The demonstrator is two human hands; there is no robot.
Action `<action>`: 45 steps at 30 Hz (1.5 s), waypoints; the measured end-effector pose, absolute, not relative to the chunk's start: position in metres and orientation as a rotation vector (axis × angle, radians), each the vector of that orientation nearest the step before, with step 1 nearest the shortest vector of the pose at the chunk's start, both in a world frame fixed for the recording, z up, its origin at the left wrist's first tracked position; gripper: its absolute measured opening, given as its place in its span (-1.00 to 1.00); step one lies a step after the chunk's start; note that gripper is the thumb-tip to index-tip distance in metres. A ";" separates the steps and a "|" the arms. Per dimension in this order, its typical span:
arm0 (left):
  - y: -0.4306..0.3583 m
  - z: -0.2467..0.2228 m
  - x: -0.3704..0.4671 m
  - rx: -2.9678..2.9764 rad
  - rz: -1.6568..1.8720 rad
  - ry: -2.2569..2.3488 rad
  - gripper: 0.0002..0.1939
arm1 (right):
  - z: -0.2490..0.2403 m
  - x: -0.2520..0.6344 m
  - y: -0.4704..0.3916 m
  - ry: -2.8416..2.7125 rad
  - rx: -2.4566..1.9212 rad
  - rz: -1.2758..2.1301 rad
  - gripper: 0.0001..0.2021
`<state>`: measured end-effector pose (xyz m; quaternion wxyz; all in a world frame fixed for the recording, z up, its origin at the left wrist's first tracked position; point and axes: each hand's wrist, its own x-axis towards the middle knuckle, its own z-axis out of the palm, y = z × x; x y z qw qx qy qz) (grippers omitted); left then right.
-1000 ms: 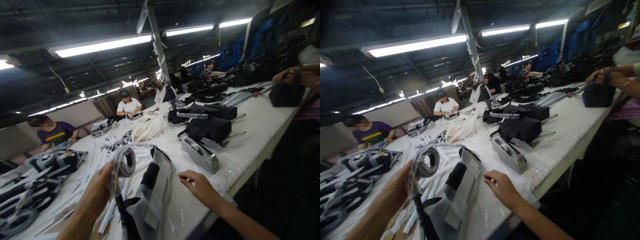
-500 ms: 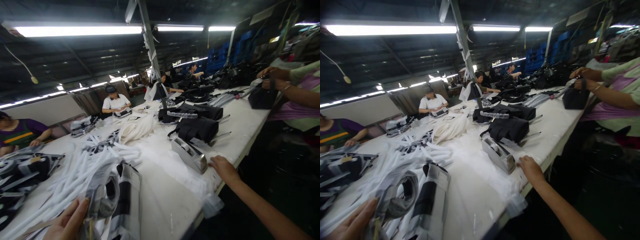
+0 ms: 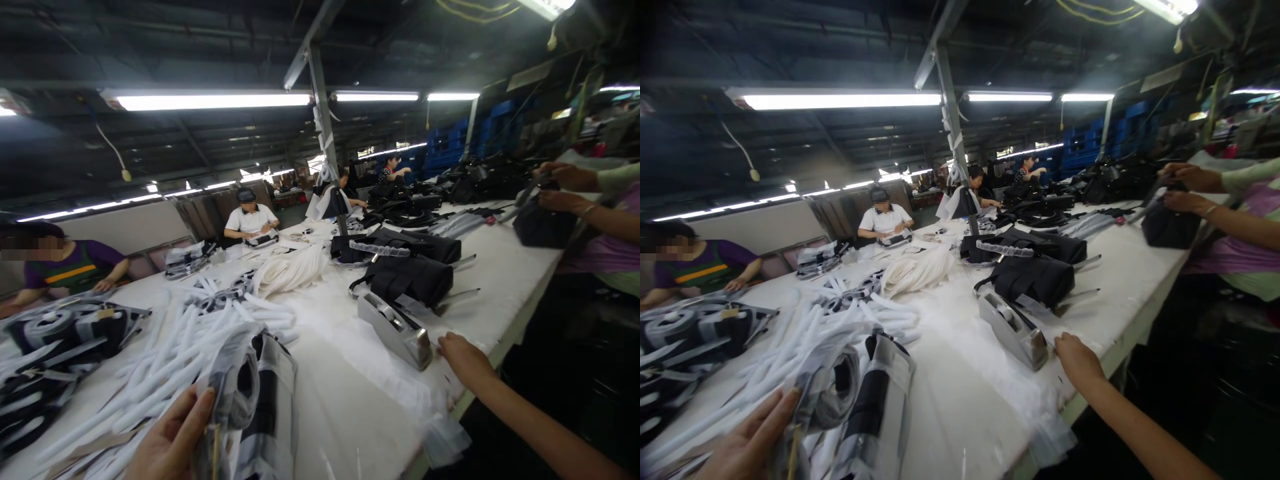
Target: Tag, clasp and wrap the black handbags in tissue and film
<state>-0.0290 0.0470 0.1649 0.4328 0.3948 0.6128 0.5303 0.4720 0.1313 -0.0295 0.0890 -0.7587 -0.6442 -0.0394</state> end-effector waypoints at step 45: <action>0.029 0.175 -0.012 1.414 1.521 1.305 -0.61 | 0.178 0.156 0.096 -1.493 -0.546 1.944 -0.49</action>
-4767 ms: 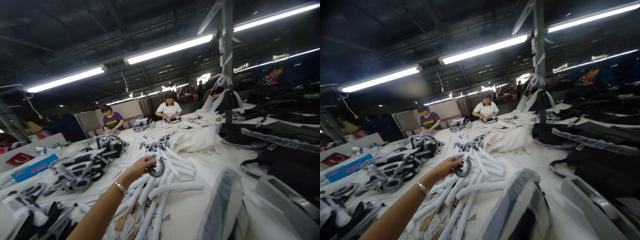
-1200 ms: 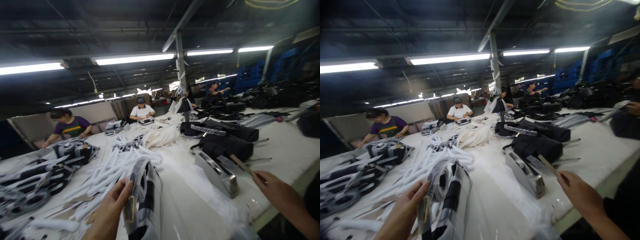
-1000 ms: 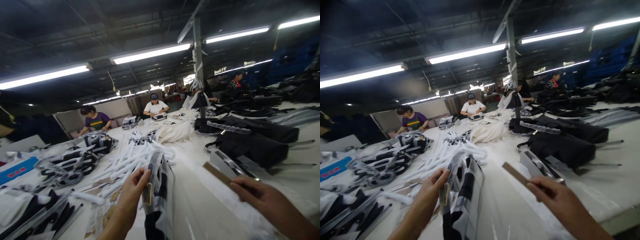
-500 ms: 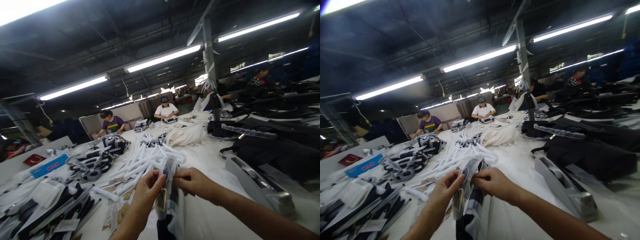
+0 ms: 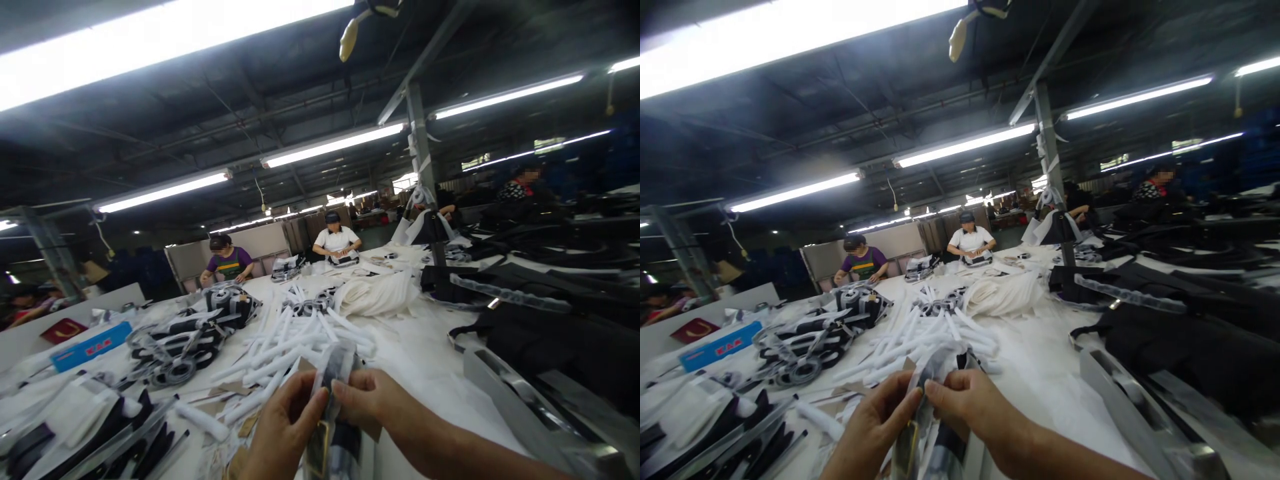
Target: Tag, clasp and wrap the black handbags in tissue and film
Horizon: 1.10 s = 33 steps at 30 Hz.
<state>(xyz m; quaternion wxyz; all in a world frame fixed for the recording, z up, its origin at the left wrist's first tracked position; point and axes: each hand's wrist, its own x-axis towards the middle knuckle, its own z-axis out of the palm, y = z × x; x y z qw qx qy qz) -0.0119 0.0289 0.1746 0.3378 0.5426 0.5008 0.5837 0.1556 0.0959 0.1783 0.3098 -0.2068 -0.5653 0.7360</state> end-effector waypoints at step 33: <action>0.014 0.172 0.019 1.162 1.754 1.374 -0.61 | 0.167 0.157 0.073 -1.344 -0.481 1.873 -0.51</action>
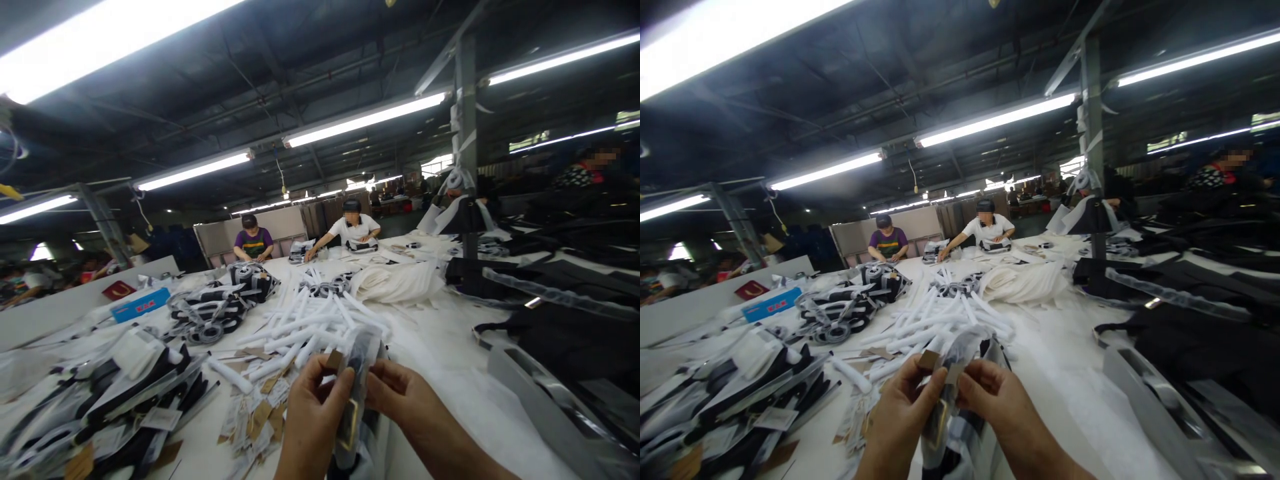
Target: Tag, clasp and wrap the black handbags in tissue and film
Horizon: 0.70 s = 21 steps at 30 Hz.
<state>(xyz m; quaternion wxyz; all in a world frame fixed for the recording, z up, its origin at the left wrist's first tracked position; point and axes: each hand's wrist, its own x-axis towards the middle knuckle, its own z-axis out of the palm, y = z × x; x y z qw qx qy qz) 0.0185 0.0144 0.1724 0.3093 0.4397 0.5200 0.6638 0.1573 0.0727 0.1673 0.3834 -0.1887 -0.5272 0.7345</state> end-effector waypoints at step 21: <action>-0.004 0.184 0.017 1.963 1.571 2.053 -0.82 | 0.162 0.139 0.063 -1.355 -0.598 1.668 -0.56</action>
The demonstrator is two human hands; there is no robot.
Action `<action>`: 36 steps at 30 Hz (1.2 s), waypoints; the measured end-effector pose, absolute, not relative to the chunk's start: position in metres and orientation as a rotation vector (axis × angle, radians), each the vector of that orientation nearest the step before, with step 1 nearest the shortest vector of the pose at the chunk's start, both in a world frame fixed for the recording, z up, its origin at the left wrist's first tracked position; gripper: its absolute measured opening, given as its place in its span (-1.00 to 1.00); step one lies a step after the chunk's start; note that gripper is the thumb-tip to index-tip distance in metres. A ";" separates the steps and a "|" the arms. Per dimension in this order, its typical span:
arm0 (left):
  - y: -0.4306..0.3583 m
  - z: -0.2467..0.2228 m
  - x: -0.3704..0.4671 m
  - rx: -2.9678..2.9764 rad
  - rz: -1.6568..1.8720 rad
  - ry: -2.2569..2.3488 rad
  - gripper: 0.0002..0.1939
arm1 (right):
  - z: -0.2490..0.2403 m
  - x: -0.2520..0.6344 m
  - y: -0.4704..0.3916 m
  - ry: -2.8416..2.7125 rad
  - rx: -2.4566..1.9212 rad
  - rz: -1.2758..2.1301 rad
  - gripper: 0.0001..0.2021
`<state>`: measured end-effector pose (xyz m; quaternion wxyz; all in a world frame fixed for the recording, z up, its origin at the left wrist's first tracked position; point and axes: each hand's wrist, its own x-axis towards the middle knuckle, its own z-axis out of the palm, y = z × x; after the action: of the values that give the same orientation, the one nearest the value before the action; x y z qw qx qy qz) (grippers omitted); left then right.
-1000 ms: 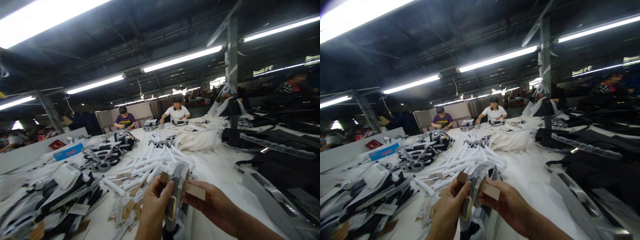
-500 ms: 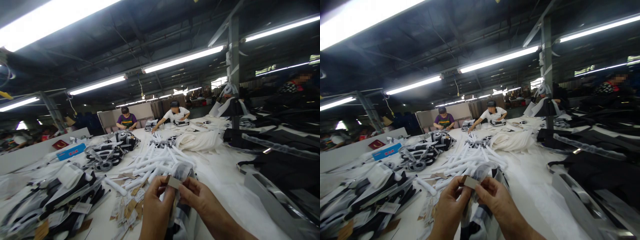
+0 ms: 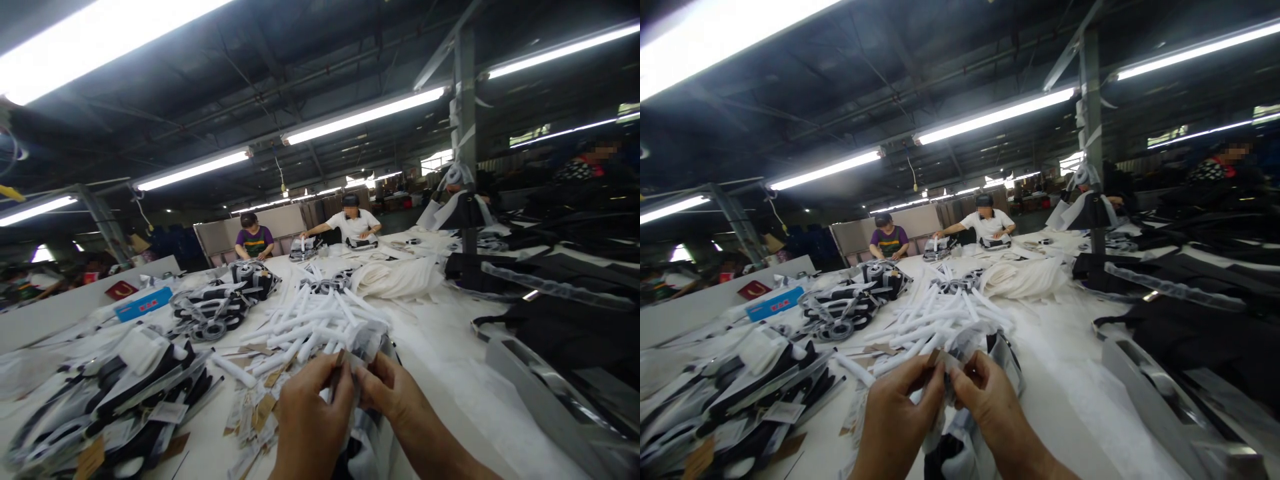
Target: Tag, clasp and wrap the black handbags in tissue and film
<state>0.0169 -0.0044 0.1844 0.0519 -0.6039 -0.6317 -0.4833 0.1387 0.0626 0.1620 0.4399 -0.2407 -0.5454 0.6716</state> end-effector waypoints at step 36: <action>0.013 0.157 -0.001 -1.849 -2.129 -2.567 -0.41 | 0.103 0.298 0.129 -1.782 -1.242 0.230 -0.71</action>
<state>-0.0013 0.0131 0.1571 -0.3294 -0.4579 -0.6356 -0.5271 0.2979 0.1293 0.1028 0.4605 -0.5047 -0.7242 0.0935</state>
